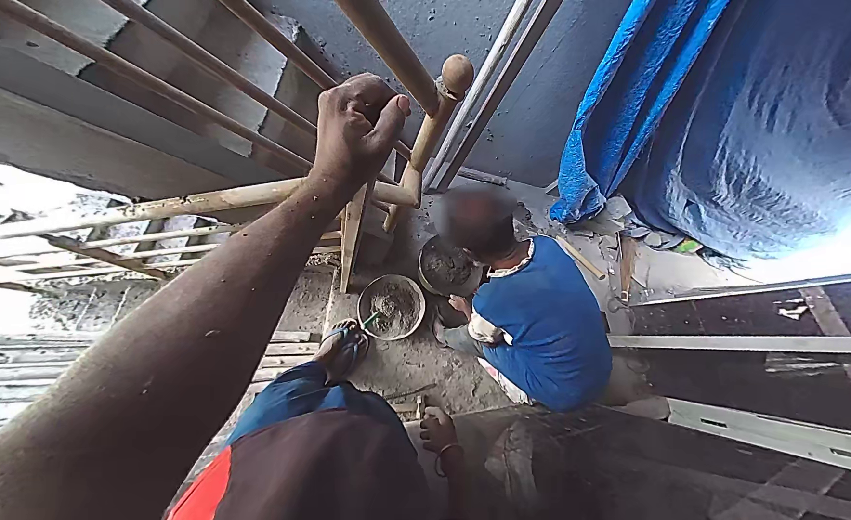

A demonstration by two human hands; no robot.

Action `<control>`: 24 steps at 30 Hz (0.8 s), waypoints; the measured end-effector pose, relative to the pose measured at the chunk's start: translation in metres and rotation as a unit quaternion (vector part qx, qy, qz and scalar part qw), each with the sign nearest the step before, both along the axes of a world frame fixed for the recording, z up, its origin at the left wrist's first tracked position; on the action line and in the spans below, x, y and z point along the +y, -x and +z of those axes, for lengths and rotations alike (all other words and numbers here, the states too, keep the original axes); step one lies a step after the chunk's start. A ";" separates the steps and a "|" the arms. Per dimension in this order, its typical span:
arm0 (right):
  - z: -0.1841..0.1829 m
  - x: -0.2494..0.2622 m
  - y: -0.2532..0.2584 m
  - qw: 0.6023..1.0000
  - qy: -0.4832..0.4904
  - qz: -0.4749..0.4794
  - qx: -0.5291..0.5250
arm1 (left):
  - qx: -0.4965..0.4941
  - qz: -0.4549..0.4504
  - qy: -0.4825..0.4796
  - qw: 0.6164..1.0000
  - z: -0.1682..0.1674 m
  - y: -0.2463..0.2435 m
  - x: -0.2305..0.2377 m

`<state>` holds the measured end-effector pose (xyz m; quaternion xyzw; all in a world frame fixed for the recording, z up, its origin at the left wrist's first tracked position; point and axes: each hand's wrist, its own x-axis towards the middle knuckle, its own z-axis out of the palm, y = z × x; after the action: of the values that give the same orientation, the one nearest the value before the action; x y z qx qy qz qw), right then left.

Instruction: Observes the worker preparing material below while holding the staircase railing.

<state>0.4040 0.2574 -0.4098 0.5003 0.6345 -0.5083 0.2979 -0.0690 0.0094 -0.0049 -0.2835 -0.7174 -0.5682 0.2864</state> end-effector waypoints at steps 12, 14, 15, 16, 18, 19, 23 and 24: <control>-0.001 0.003 -0.001 1.000 0.006 0.001 0.000 | -0.002 0.000 0.001 1.000 0.002 -0.002 0.003; -0.001 0.003 -0.001 1.000 0.006 0.003 -0.002 | 0.000 0.005 0.004 1.000 0.002 -0.002 0.003; -0.002 0.003 -0.001 1.000 0.006 0.005 -0.001 | 0.000 0.008 0.004 1.000 0.002 -0.002 0.004; -0.005 0.004 -0.002 1.000 0.005 0.005 -0.001 | 0.001 0.010 0.004 1.000 0.002 -0.001 0.004; -0.008 0.004 -0.002 1.000 0.005 -0.002 -0.002 | 0.002 0.007 0.005 1.000 0.002 -0.001 0.004; -0.009 0.004 -0.002 1.000 0.003 -0.002 -0.002 | 0.000 0.006 0.005 1.000 0.002 -0.001 0.005; -0.011 0.004 -0.004 1.000 -0.003 -0.009 -0.006 | -0.002 0.006 0.005 1.000 0.001 -0.002 0.005; -0.010 0.003 -0.003 1.000 -0.002 -0.012 -0.006 | -0.003 0.009 0.005 1.000 0.001 -0.001 0.005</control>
<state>0.4070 0.2606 -0.4193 0.5118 0.6274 -0.5077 0.2945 -0.0679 0.0145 -0.0037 -0.2772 -0.7237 -0.5627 0.2878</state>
